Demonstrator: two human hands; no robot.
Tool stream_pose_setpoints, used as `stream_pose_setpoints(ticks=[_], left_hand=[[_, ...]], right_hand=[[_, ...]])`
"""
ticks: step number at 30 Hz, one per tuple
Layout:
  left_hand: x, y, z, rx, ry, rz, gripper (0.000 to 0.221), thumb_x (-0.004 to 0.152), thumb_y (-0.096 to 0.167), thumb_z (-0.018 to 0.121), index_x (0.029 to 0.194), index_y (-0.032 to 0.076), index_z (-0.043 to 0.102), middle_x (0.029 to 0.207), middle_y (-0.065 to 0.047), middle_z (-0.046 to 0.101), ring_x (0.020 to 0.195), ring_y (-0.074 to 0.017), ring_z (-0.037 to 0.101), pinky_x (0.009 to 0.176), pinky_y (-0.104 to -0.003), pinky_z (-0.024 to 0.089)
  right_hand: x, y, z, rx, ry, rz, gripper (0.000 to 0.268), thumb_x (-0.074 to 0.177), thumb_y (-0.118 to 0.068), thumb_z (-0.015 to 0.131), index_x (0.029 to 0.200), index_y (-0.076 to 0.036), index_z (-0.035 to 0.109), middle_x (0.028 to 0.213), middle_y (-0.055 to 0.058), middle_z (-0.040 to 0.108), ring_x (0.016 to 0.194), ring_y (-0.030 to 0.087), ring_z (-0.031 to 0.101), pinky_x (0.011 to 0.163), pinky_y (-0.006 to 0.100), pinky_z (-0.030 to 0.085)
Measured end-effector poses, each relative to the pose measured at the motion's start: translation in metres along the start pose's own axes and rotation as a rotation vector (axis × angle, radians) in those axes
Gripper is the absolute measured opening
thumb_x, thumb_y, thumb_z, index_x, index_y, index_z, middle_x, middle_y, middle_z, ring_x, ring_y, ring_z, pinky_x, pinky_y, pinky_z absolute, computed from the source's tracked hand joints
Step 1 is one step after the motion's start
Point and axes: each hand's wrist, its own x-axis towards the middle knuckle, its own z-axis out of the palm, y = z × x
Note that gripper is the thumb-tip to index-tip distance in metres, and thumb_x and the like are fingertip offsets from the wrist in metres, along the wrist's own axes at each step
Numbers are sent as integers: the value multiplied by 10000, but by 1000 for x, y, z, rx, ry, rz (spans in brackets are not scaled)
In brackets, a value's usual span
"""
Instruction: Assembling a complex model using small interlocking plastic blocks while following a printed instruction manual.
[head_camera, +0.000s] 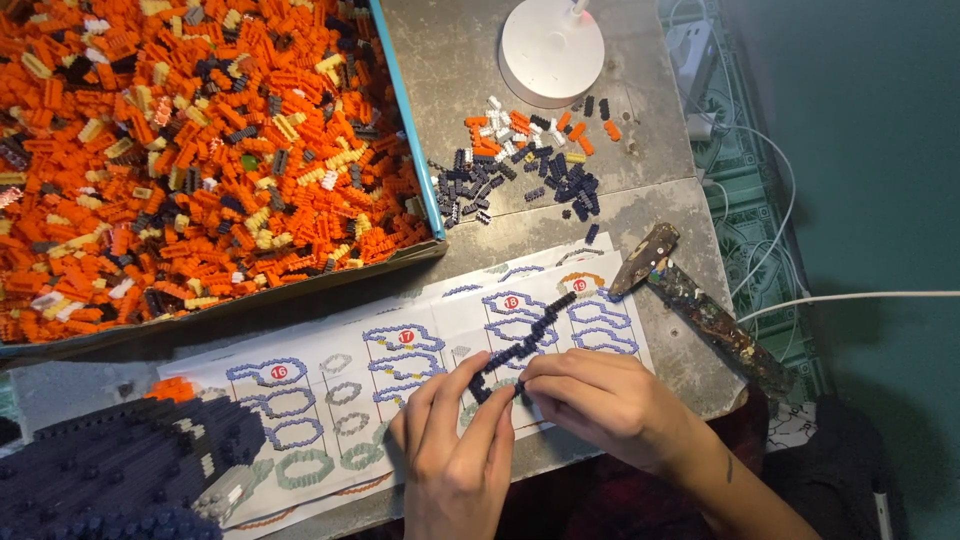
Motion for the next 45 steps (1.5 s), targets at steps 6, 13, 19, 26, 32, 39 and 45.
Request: stream_pose_setpoints(ticks=[6,13,19,26,32,39,45], left_hand=[[1,1,-4,-10,20,30,316,779,59,899,1090,110,911,1482,-41,739,1295,-251,642,1101,-475,424],[3,1,-7,-25,-11,31,331,792,44,886,1119,93,906,1499,-62,717,1312,-263,629,1090,-488,442],[3,2,-8,-47,-11,41,310,820,45,862,1128,62,897,1505,-91,717,1326,-265,615,1087,-477,416],[2,1,-10,-60,-30,17,294,839,111,905,1132,80,891,1377,-100,681,1278,-262,632,1066,-479,434],[-11,-4,1,62,-82,48,372,823,287,964,1152,123,901,1207,-48,683,1240,-266,568,1025,-533,360],[-15,-4,2,87,-114,78,401,809,257,941,1196,159,905,1154,-41,763,1099,-216,631,966,-477,381],[-12,-2,8,99,-37,29,332,801,369,1002,1077,198,937,994,2,763,919,-166,655,861,-408,442]], right_hand=[[3,-5,-4,-41,-61,-21,197,886,-56,828,1048,20,744,1176,129,814,895,275,804,789,371,639],[12,-20,-8,-240,-162,-98,213,918,-80,711,1082,55,724,1239,203,753,975,314,764,842,394,615],[20,-27,-4,-467,-309,-174,89,866,-28,707,918,43,693,1002,182,645,764,270,623,687,384,552],[-3,-24,-4,-252,-142,-13,266,891,-92,785,1132,18,761,1215,177,714,957,303,718,812,395,592],[-31,-26,8,-282,77,185,415,844,-124,901,1255,-139,851,1088,64,696,955,213,674,837,346,592],[-40,-16,11,-210,94,182,523,783,-179,957,1293,-139,854,1114,54,700,1020,224,663,957,397,549],[-43,-8,7,-121,88,200,525,752,-150,970,1261,-102,852,1109,67,728,1021,232,688,935,377,586]])
